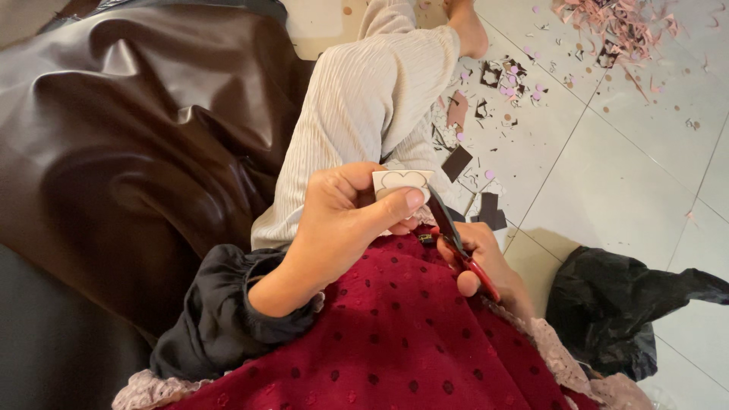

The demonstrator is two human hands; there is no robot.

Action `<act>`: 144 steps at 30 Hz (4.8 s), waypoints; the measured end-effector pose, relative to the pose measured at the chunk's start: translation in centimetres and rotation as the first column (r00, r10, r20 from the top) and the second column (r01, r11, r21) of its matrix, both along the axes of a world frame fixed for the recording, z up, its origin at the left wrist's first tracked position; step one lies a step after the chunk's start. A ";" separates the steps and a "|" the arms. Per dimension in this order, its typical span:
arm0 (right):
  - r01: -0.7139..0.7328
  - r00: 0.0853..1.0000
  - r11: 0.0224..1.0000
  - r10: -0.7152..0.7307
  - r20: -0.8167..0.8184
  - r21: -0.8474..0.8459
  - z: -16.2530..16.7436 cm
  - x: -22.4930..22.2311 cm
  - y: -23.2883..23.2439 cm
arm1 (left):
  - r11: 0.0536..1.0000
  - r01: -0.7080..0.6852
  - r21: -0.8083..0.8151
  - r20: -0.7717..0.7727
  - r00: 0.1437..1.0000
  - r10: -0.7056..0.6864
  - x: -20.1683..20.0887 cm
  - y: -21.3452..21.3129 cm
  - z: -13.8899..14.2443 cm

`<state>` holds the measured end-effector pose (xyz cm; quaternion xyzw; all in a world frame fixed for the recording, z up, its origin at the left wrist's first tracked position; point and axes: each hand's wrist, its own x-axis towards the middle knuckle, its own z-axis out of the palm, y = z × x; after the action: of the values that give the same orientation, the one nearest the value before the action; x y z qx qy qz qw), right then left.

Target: The person sits on the floor and uses red-handled scissors to cut a small white paper shape into a cloud-like form. They rotate the paper and trim the edges carefully, with cut scraps accumulating on the tiled floor.

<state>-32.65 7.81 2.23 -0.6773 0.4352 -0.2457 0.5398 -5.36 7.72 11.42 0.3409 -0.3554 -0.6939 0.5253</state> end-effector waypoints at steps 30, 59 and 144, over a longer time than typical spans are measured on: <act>-0.246 0.963 0.922 0.199 -0.180 -0.299 2.5 -4.1 -3.5 | 0.985 0.173 -0.019 0.209 0.964 -0.165 1.1 -0.6 0.4; -0.115 0.993 0.993 0.115 -0.003 0.017 3.0 1.1 -0.2 | 0.996 0.031 -0.081 0.030 0.999 -0.028 -1.6 0.5 -1.0; 0.093 0.893 0.876 -0.284 0.350 0.473 -0.2 -2.3 5.4 | 0.997 0.018 -0.078 0.029 0.999 -0.016 -2.6 1.2 -1.8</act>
<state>-34.91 13.19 2.02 -0.4227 0.4223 -0.3285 0.7316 -7.99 8.89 9.59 0.3267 -0.3925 -0.6790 0.5274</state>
